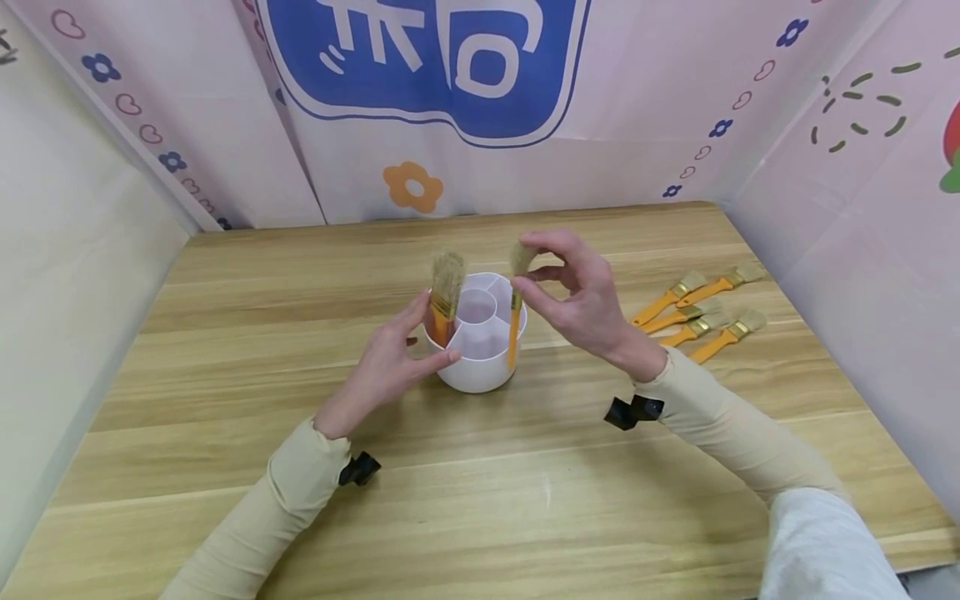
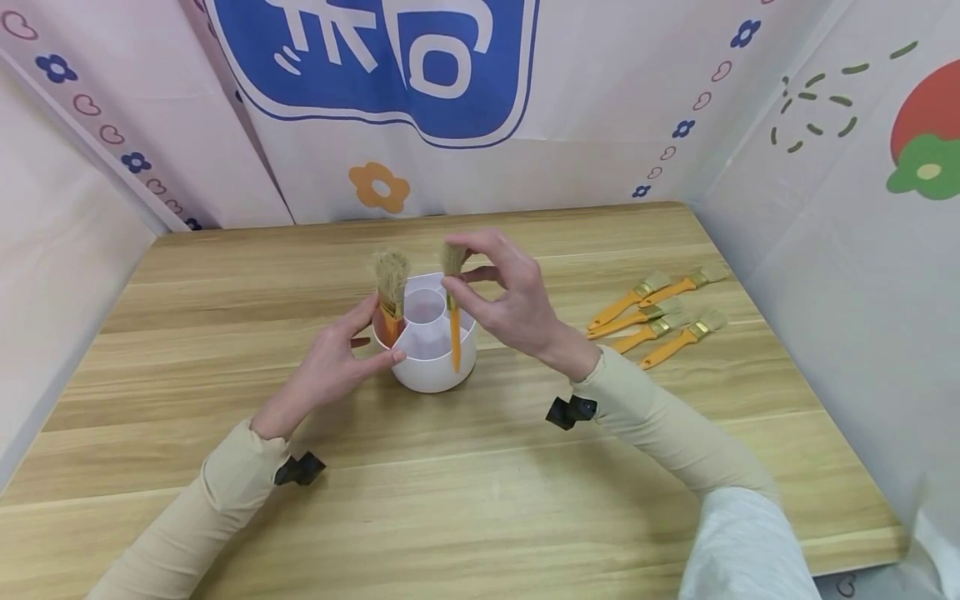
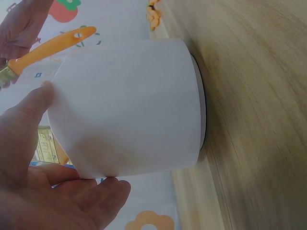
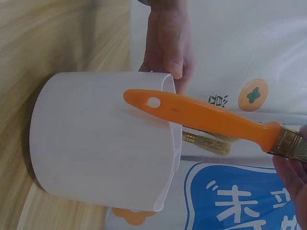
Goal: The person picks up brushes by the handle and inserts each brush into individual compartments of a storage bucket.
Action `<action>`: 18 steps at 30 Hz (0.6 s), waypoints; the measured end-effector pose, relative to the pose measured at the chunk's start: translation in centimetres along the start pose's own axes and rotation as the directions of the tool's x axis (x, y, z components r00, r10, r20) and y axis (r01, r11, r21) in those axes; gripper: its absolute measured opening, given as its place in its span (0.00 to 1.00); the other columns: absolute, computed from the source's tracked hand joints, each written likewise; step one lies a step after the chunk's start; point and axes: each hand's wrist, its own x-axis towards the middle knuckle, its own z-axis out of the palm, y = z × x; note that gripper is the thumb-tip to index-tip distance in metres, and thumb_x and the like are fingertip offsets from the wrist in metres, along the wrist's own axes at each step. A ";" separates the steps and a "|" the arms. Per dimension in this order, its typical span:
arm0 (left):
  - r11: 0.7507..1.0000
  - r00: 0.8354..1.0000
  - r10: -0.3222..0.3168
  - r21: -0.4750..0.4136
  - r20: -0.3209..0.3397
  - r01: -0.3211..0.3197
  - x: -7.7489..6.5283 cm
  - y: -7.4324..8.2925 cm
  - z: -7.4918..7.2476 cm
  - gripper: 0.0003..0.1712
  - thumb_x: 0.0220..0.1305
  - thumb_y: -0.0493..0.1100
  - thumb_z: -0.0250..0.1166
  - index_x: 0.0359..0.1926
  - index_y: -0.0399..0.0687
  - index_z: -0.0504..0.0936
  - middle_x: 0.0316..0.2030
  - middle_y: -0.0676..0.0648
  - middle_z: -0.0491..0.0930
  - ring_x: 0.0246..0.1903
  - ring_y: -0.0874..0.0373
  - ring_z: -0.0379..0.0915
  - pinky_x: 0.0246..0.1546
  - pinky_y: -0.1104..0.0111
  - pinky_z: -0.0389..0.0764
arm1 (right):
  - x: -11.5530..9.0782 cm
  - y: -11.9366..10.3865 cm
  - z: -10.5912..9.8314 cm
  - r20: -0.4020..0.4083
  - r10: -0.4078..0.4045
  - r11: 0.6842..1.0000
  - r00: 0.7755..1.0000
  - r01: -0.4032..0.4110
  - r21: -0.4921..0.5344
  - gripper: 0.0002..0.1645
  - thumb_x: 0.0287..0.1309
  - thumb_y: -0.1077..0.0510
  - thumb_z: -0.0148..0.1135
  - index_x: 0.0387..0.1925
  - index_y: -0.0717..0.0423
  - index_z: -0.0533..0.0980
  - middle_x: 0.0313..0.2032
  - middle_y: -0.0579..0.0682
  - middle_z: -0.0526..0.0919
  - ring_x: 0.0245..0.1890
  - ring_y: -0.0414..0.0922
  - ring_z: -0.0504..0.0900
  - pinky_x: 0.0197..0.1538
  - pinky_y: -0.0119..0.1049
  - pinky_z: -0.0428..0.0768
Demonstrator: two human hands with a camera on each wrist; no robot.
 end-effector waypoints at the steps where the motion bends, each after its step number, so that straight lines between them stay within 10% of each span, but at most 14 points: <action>1: 1.000 1.000 0.000 0.000 0.001 0.000 0.0 0.0 0.0 0.55 0.53 0.58 0.68 0.73 0.46 0.48 0.73 0.45 0.47 0.71 0.47 0.51 0.57 0.54 0.76 | 0.1 0.0 0.1 -0.002 -0.001 1.000 1.000 0.001 0.004 0.25 0.39 0.84 0.61 0.45 0.80 0.68 0.43 0.54 0.77 0.44 0.36 0.77 0.39 0.27 0.84; 18: 1.000 1.000 0.015 -0.016 -0.002 -0.015 0.0 -0.1 -0.1 0.55 0.53 0.58 0.69 0.72 0.45 0.49 0.73 0.44 0.48 0.70 0.46 0.52 0.57 0.53 0.76 | 1.5 -0.5 1.1 -0.019 -0.060 0.997 0.998 0.061 0.044 0.25 0.39 0.84 0.60 0.44 0.82 0.67 0.41 0.54 0.77 0.43 0.36 0.77 0.38 0.29 0.85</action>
